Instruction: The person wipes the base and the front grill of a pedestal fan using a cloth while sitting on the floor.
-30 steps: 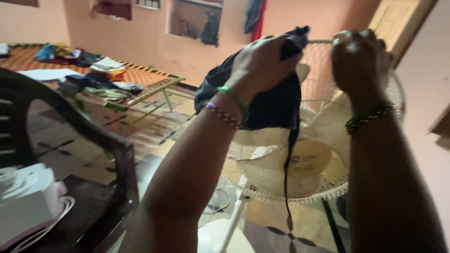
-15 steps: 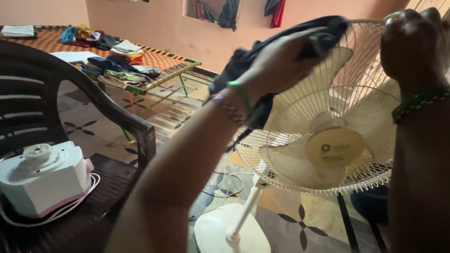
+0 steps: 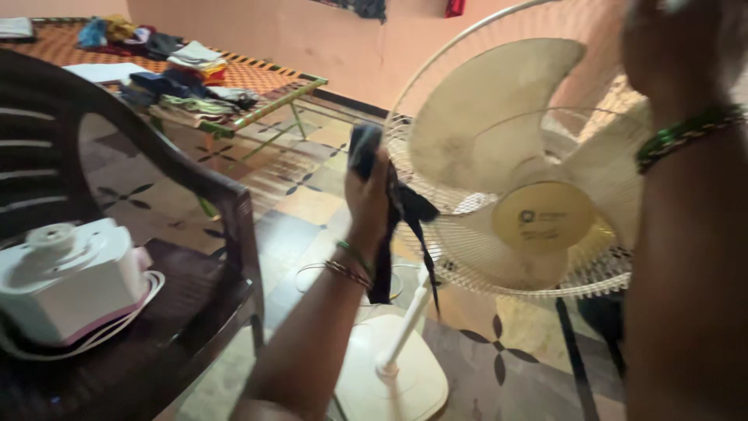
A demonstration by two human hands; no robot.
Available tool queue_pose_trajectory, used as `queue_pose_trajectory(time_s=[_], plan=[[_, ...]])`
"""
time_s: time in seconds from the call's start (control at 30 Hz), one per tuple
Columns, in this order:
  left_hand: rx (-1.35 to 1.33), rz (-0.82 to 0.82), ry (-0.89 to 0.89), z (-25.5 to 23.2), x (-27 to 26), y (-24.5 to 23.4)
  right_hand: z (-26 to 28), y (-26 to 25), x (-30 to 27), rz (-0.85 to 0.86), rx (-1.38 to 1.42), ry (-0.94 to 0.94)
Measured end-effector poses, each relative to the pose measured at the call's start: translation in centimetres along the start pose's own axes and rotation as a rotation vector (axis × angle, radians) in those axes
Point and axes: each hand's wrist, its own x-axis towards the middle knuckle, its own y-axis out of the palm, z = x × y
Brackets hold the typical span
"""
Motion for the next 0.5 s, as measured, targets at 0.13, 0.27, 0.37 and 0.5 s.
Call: queue_pose_trajectory(time_s=[0.13, 0.27, 0.37, 0.5], plan=[[-0.319, -0.143, -0.243, 1.0, -0.8, -1.8, -3.3, 4.2, -0.8, -0.005, -0.171, -0.146], [0.983, 0.108, 0.023, -3.6, 5.5, 0.9, -9.7, 11.3, -1.1, -0.076, -0.361, -0.325], [1.023, 0.271, 0.253, -5.9, 8.4, 6.6, -13.8, 14.2, -0.2, -0.100, -0.471, -0.393], [1.035, 0.316, 0.632, -5.0, 9.5, 8.2, -14.1, 13.9, -0.9, -0.022, -0.494, -0.461]])
